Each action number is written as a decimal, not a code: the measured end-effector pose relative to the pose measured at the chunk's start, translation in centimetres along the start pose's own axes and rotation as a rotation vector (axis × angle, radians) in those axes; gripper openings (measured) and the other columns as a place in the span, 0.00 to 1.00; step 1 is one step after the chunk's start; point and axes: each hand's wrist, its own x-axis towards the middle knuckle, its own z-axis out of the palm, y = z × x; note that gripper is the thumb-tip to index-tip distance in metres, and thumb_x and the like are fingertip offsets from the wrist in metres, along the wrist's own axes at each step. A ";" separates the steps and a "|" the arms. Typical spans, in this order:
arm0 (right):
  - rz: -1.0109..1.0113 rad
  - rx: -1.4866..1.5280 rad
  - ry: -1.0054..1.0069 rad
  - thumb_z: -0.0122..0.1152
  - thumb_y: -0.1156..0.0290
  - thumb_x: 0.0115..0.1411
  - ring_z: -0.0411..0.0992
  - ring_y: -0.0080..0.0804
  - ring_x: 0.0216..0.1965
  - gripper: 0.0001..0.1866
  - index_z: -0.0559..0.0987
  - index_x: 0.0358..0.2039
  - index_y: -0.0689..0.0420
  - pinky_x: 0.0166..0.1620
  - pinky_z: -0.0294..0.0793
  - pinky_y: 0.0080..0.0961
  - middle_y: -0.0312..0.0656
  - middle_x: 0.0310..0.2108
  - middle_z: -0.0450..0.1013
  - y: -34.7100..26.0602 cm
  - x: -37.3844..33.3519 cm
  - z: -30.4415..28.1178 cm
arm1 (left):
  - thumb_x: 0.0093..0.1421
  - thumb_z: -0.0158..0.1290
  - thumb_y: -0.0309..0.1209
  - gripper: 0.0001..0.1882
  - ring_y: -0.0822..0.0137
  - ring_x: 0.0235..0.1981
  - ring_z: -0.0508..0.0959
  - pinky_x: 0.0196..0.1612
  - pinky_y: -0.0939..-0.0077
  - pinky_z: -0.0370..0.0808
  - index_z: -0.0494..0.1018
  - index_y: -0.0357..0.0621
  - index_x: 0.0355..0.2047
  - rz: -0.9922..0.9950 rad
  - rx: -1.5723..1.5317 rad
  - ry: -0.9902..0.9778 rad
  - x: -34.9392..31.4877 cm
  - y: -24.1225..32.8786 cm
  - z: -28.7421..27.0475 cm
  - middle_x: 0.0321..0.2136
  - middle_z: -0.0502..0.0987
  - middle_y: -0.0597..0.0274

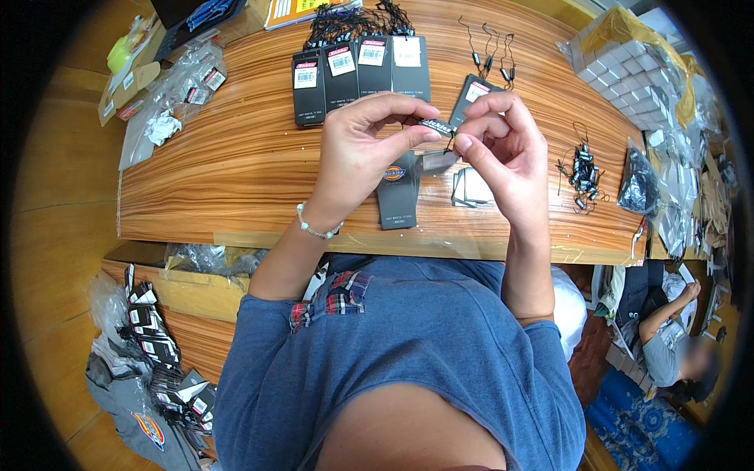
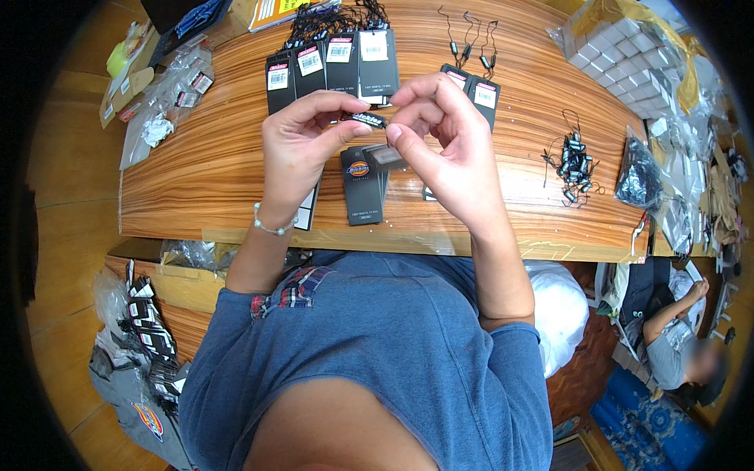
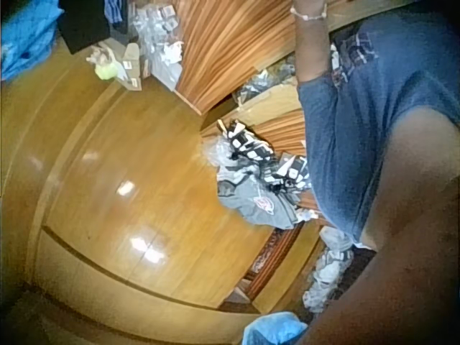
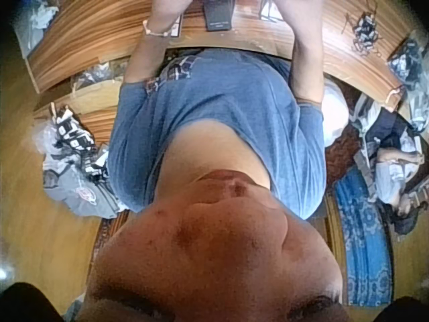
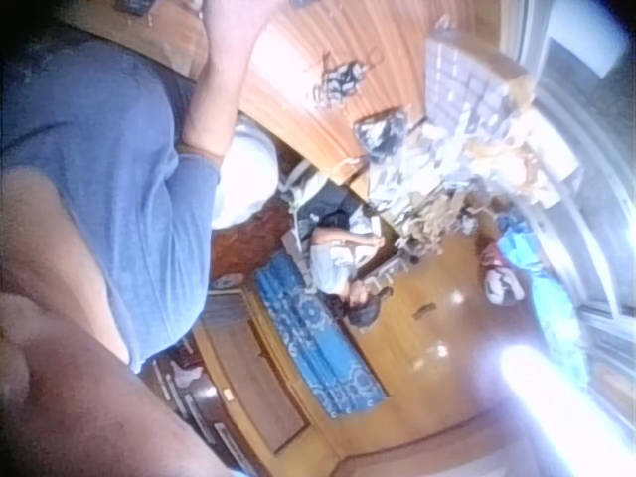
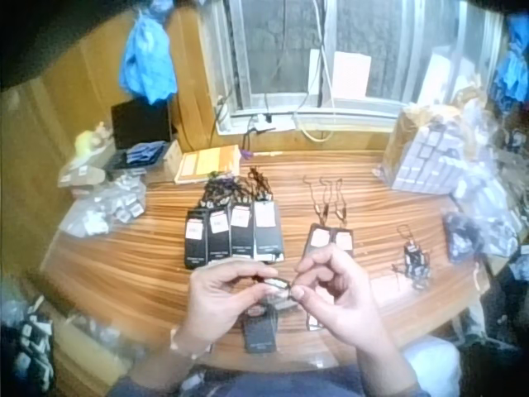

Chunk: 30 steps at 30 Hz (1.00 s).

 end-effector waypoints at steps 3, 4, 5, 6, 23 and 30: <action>0.025 0.050 -0.018 0.55 0.80 0.52 0.65 0.13 0.26 0.12 0.67 0.37 0.61 0.30 0.62 0.11 0.33 0.23 0.69 0.3 0.0 -0.3 | 0.48 0.55 0.17 0.08 0.71 0.32 0.76 0.36 0.81 0.76 0.75 0.32 0.31 -0.025 -0.035 -0.003 0.0 -0.1 -0.1 0.30 0.76 0.58; 0.029 0.051 -0.025 0.55 0.80 0.52 0.64 0.13 0.26 0.12 0.66 0.37 0.61 0.30 0.61 0.10 0.32 0.23 0.69 0.3 0.0 -0.4 | 0.48 0.55 0.17 0.08 0.71 0.32 0.76 0.37 0.81 0.76 0.75 0.31 0.31 -0.024 -0.041 -0.004 0.0 -0.2 -0.2 0.30 0.76 0.57; 0.034 0.052 -0.030 0.55 0.80 0.52 0.64 0.12 0.25 0.12 0.66 0.37 0.61 0.29 0.61 0.10 0.32 0.22 0.69 0.4 0.0 -0.4 | 0.48 0.55 0.17 0.08 0.71 0.32 0.76 0.37 0.81 0.76 0.75 0.31 0.31 -0.031 -0.033 -0.017 0.0 -0.2 -0.2 0.30 0.76 0.57; 0.045 0.056 -0.032 0.55 0.80 0.52 0.63 0.12 0.25 0.12 0.66 0.37 0.60 0.28 0.60 0.09 0.32 0.22 0.68 0.4 0.1 -0.5 | 0.48 0.55 0.17 0.08 0.71 0.32 0.76 0.37 0.81 0.76 0.75 0.31 0.31 -0.039 -0.025 -0.030 0.1 -0.2 -0.3 0.30 0.76 0.57; 0.191 0.238 -0.126 0.59 0.80 0.51 0.66 0.13 0.25 0.14 0.66 0.37 0.58 0.30 0.64 0.09 0.32 0.22 0.69 1.8 -0.2 -1.2 | 0.48 0.55 0.18 0.07 0.73 0.30 0.76 0.37 0.82 0.74 0.75 0.32 0.30 -0.249 0.100 -0.243 0.5 0.7 -0.9 0.29 0.77 0.59; 0.205 0.354 -0.168 0.60 0.78 0.51 0.70 0.17 0.29 0.14 0.67 0.37 0.59 0.33 0.68 0.13 0.36 0.25 0.72 3.0 -0.7 -1.5 | 0.48 0.56 0.18 0.06 0.75 0.29 0.76 0.34 0.84 0.73 0.75 0.33 0.29 -0.285 -0.042 -0.306 0.4 0.6 -0.8 0.27 0.77 0.60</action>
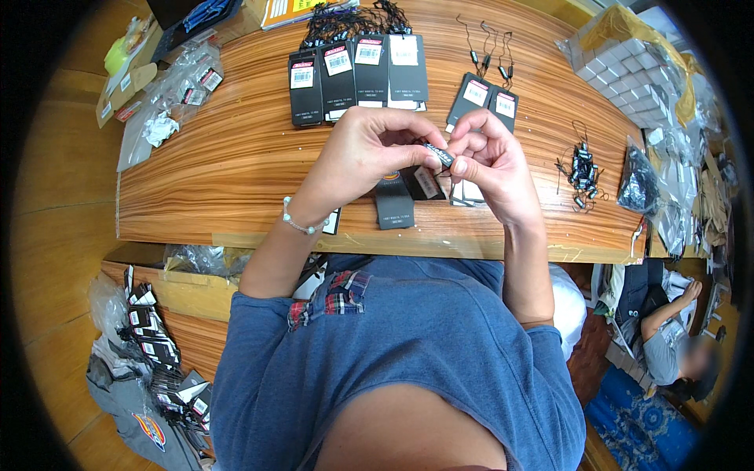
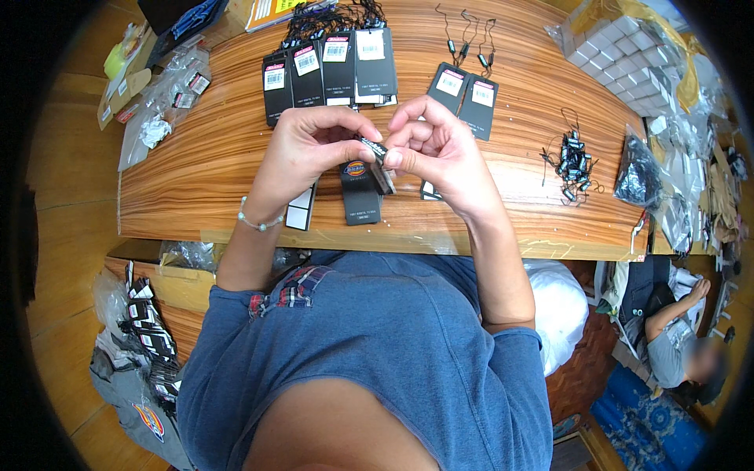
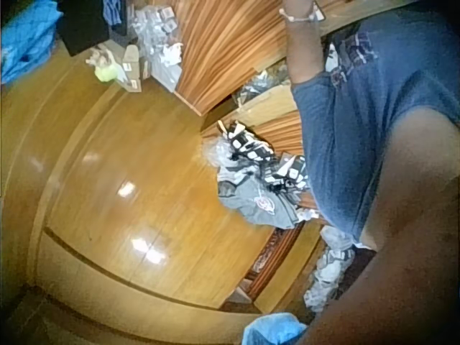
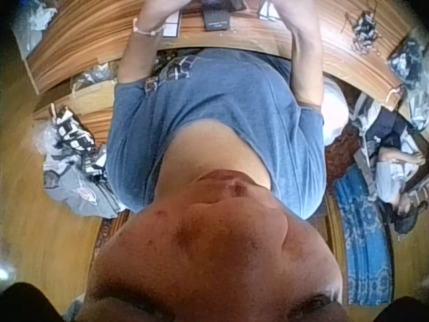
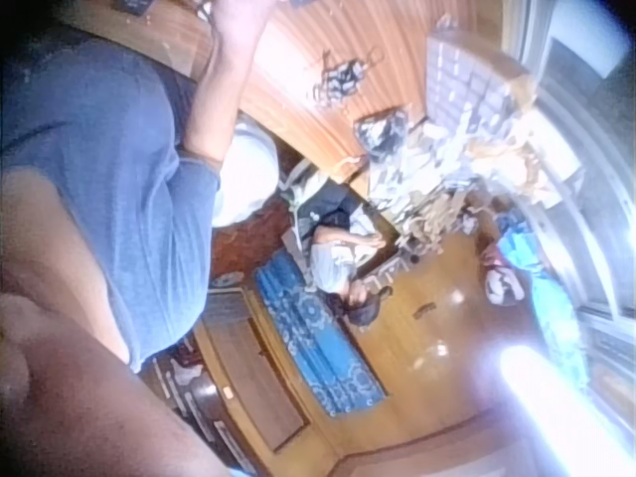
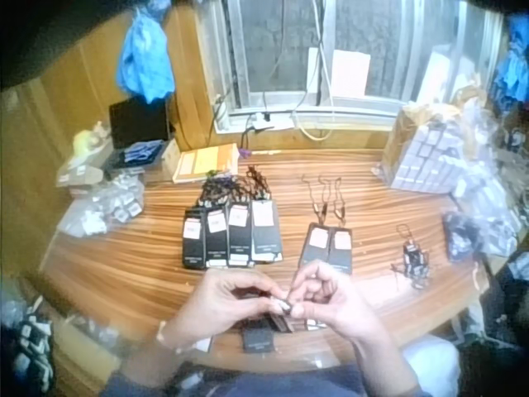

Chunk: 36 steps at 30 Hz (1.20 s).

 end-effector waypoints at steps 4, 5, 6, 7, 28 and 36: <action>-0.035 0.010 -0.002 0.59 0.76 0.53 0.70 0.18 0.29 0.12 0.68 0.37 0.59 0.33 0.68 0.14 0.38 0.27 0.73 0.1 -0.1 0.4 | 0.48 0.56 0.18 0.06 0.75 0.28 0.76 0.34 0.84 0.73 0.75 0.33 0.29 0.007 0.001 -0.005 0.0 0.2 0.1 0.27 0.77 0.61; -0.045 0.003 0.004 0.58 0.75 0.53 0.70 0.19 0.29 0.12 0.68 0.37 0.60 0.33 0.69 0.14 0.38 0.27 0.73 0.1 -0.2 0.5 | 0.48 0.56 0.18 0.06 0.75 0.28 0.76 0.34 0.84 0.73 0.75 0.33 0.29 0.008 -0.011 -0.006 0.0 0.2 0.1 0.27 0.77 0.61; -0.049 -0.008 0.007 0.58 0.75 0.54 0.70 0.19 0.29 0.11 0.68 0.36 0.60 0.33 0.69 0.14 0.39 0.27 0.73 0.1 -0.3 0.6 | 0.48 0.56 0.18 0.06 0.75 0.29 0.76 0.34 0.84 0.73 0.75 0.33 0.29 0.010 -0.023 -0.006 0.1 0.1 0.1 0.27 0.77 0.61; -0.052 -0.020 0.010 0.57 0.74 0.54 0.71 0.20 0.29 0.10 0.68 0.36 0.60 0.33 0.69 0.14 0.39 0.27 0.73 0.1 -0.3 0.5 | 0.48 0.56 0.18 0.06 0.75 0.29 0.76 0.34 0.84 0.73 0.75 0.33 0.29 0.012 -0.034 -0.007 0.1 0.1 0.1 0.27 0.77 0.61; -0.077 -0.179 0.067 0.55 0.72 0.57 0.71 0.21 0.29 0.06 0.74 0.30 0.63 0.34 0.70 0.16 0.40 0.25 0.74 -0.3 -0.7 0.7 | 0.49 0.55 0.19 0.06 0.73 0.30 0.76 0.37 0.83 0.74 0.75 0.33 0.30 0.015 0.061 0.045 0.0 1.3 0.3 0.28 0.77 0.60; -0.089 -0.135 0.082 0.55 0.73 0.56 0.71 0.21 0.28 0.06 0.74 0.30 0.63 0.34 0.70 0.15 0.40 0.25 0.74 0.0 -1.1 1.0 | 0.50 0.55 0.19 0.05 0.73 0.31 0.76 0.36 0.83 0.73 0.74 0.32 0.29 0.007 0.054 0.012 -0.4 1.8 0.7 0.28 0.76 0.59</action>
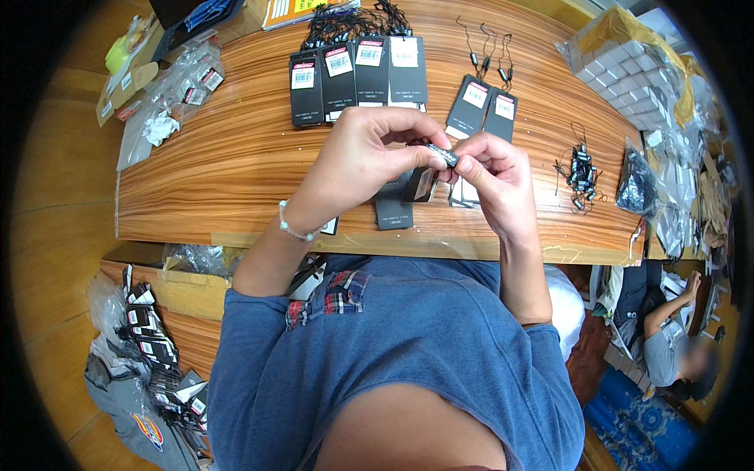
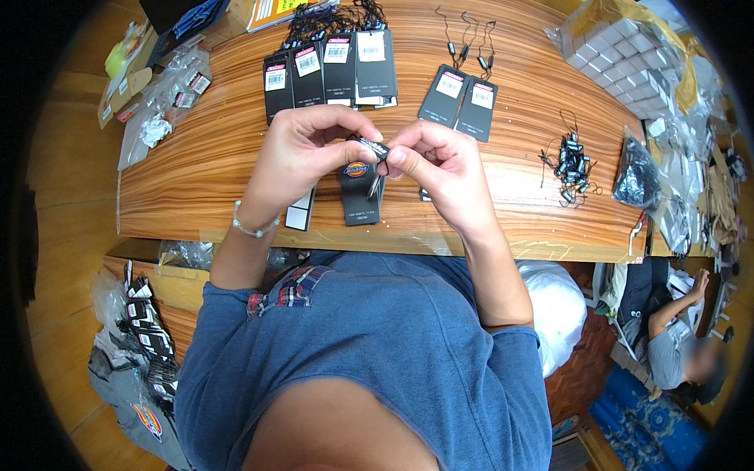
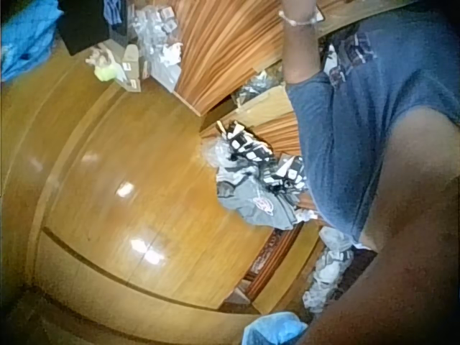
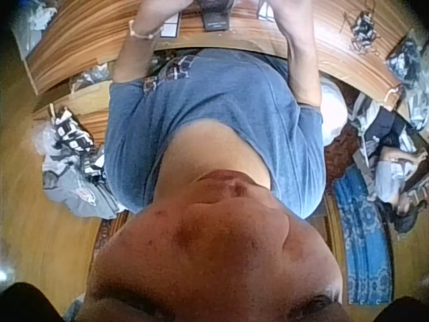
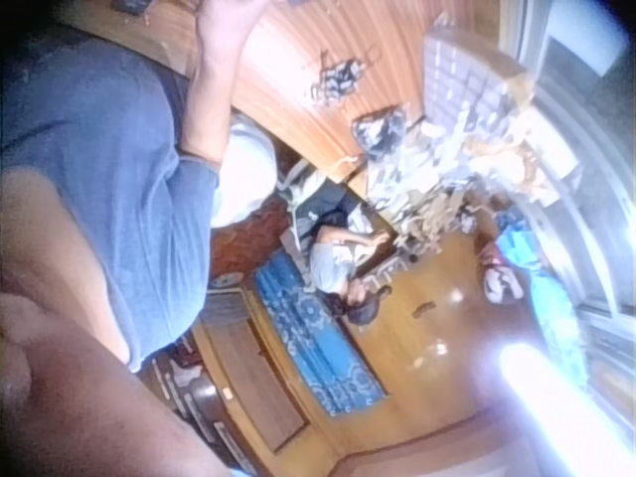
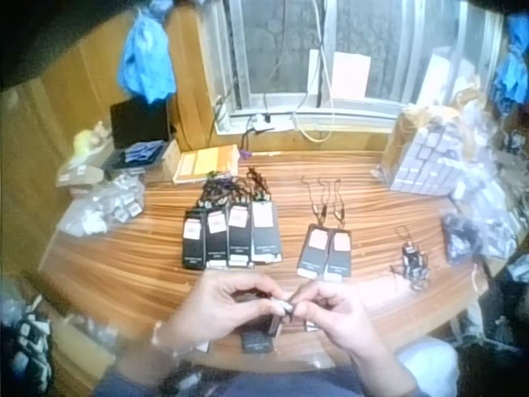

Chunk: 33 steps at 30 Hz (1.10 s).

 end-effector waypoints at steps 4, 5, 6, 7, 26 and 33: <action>-0.024 0.071 -0.047 0.53 0.72 0.58 0.71 0.22 0.30 0.07 0.74 0.32 0.63 0.36 0.71 0.17 0.42 0.28 0.74 0.1 0.1 -0.5 | 0.49 0.55 0.18 0.07 0.74 0.31 0.76 0.37 0.83 0.73 0.74 0.33 0.31 0.000 -0.100 0.017 0.0 -0.3 0.3 0.28 0.76 0.60; -0.036 0.097 -0.060 0.52 0.71 0.58 0.71 0.22 0.31 0.08 0.74 0.33 0.63 0.37 0.71 0.18 0.42 0.29 0.74 0.1 0.4 -0.6 | 0.49 0.55 0.17 0.07 0.74 0.31 0.76 0.37 0.83 0.73 0.73 0.33 0.31 0.032 -0.087 0.052 0.0 -0.5 0.0 0.28 0.76 0.60; -0.055 0.059 -0.097 0.51 0.69 0.59 0.70 0.22 0.34 0.11 0.74 0.37 0.63 0.41 0.69 0.19 0.41 0.32 0.73 0.0 0.5 -1.0 | 0.49 0.55 0.17 0.08 0.74 0.31 0.76 0.37 0.83 0.74 0.73 0.33 0.31 0.065 -0.073 0.087 0.0 -0.8 -0.3 0.28 0.76 0.60; -0.053 -0.009 -0.037 0.50 0.68 0.59 0.70 0.22 0.35 0.11 0.73 0.37 0.63 0.41 0.68 0.18 0.41 0.33 0.73 -0.1 0.5 -1.3 | 0.49 0.55 0.16 0.08 0.74 0.31 0.76 0.36 0.84 0.74 0.73 0.34 0.31 0.097 -0.060 0.124 -0.1 -0.9 -0.8 0.28 0.76 0.60; -0.019 -0.117 0.176 0.46 0.68 0.60 0.64 0.27 0.34 0.12 0.70 0.37 0.64 0.43 0.63 0.24 0.43 0.31 0.68 0.5 -3.2 -4.3 | 0.51 0.52 0.22 0.07 0.76 0.27 0.75 0.33 0.83 0.73 0.76 0.35 0.31 -0.246 1.059 0.553 -12.4 -1.5 -15.8 0.26 0.78 0.60; 0.029 -0.173 0.165 0.46 0.68 0.60 0.65 0.27 0.35 0.12 0.70 0.37 0.64 0.43 0.63 0.24 0.42 0.31 0.67 1.0 -3.4 -4.4 | 0.47 0.55 0.21 0.06 0.66 0.24 0.77 0.30 0.78 0.73 0.76 0.37 0.28 -0.330 0.858 0.517 -15.5 -7.7 -11.9 0.25 0.77 0.54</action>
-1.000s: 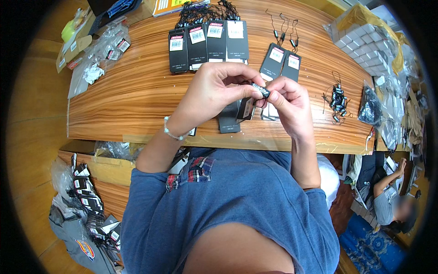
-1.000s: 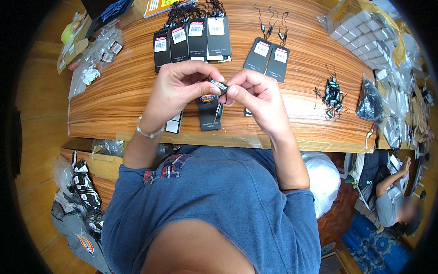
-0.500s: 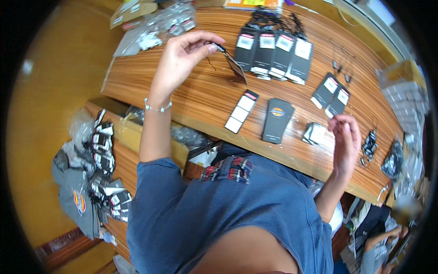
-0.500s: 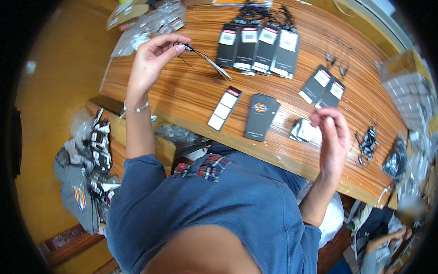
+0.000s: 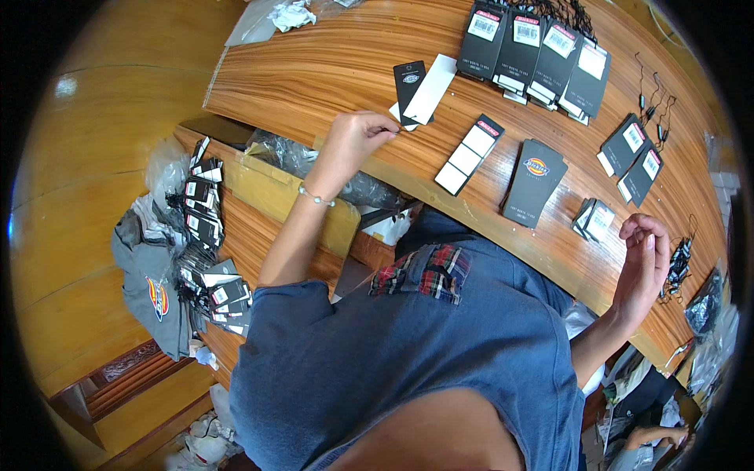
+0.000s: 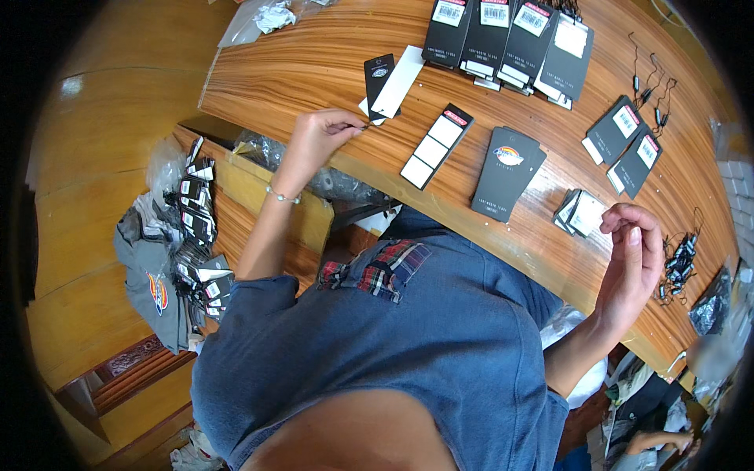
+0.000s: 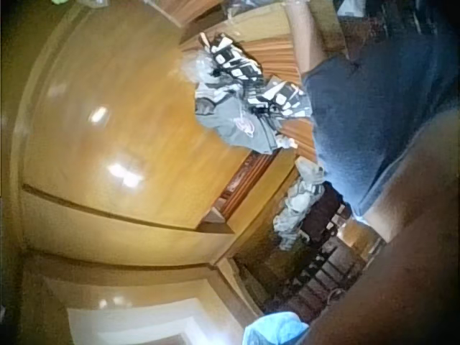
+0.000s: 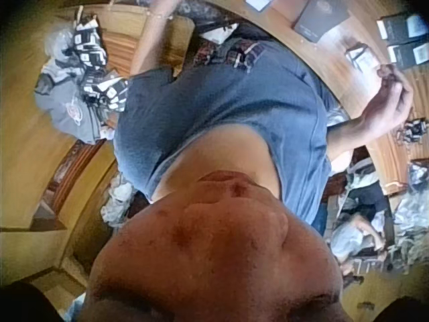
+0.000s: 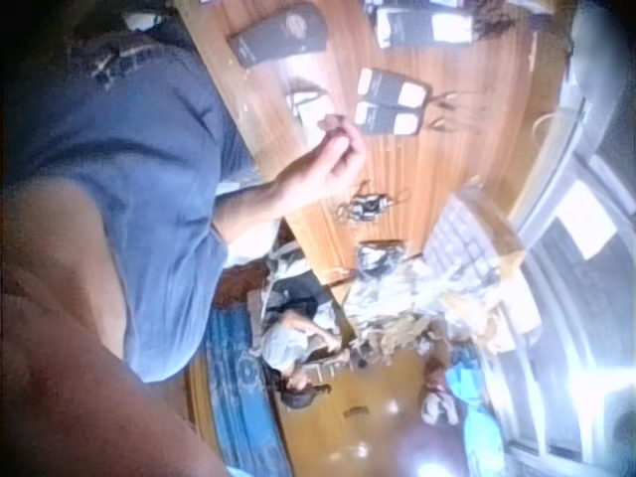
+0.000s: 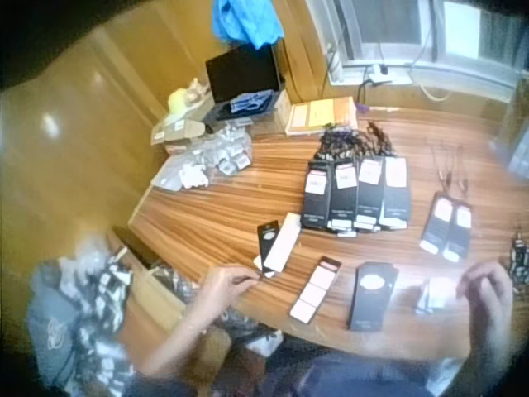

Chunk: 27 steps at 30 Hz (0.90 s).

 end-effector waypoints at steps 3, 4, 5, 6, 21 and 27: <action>0.005 -0.047 0.007 0.46 0.70 0.60 0.66 0.26 0.35 0.12 0.71 0.38 0.65 0.43 0.64 0.23 0.42 0.31 0.68 -0.1 -0.1 0.3 | 0.49 0.55 0.22 0.06 0.68 0.27 0.78 0.31 0.79 0.74 0.76 0.36 0.29 0.003 0.003 0.014 -0.7 -0.1 1.3 0.27 0.78 0.55; 0.008 -0.064 0.006 0.46 0.70 0.60 0.66 0.26 0.35 0.11 0.71 0.38 0.65 0.43 0.64 0.23 0.42 0.31 0.69 -0.1 -0.1 0.4 | 0.50 0.55 0.22 0.06 0.69 0.28 0.78 0.32 0.80 0.75 0.76 0.36 0.30 0.004 0.010 0.025 -1.0 -0.1 1.5 0.27 0.78 0.56; 0.010 -0.099 0.018 0.46 0.71 0.60 0.66 0.25 0.35 0.11 0.71 0.38 0.65 0.43 0.64 0.22 0.41 0.32 0.69 -0.1 -0.2 0.6 | 0.49 0.55 0.23 0.07 0.67 0.28 0.78 0.32 0.79 0.75 0.76 0.36 0.30 0.045 0.079 0.004 -1.0 0.2 1.4 0.28 0.78 0.56; 0.019 -0.101 0.011 0.46 0.71 0.60 0.66 0.25 0.35 0.11 0.71 0.38 0.65 0.43 0.64 0.22 0.41 0.32 0.69 -0.1 -0.3 0.7 | 0.49 0.55 0.23 0.07 0.65 0.29 0.78 0.32 0.78 0.75 0.76 0.37 0.31 0.086 0.148 -0.018 -1.0 0.6 1.2 0.28 0.78 0.55; 0.054 -0.183 -0.033 0.48 0.74 0.59 0.67 0.23 0.36 0.09 0.72 0.38 0.65 0.43 0.65 0.20 0.40 0.33 0.70 0.2 -0.6 2.0 | 0.46 0.46 0.20 0.03 0.49 0.26 0.74 0.28 0.63 0.72 0.69 0.34 0.19 0.362 0.517 -0.209 0.2 3.4 1.7 0.20 0.72 0.47; 0.048 -0.215 -0.079 0.48 0.75 0.59 0.68 0.23 0.37 0.09 0.71 0.38 0.65 0.43 0.66 0.19 0.39 0.34 0.69 -0.2 -0.6 2.5 | 0.46 0.46 0.20 0.03 0.49 0.26 0.75 0.28 0.62 0.72 0.69 0.34 0.19 0.359 0.528 -0.215 0.4 3.5 1.8 0.20 0.72 0.46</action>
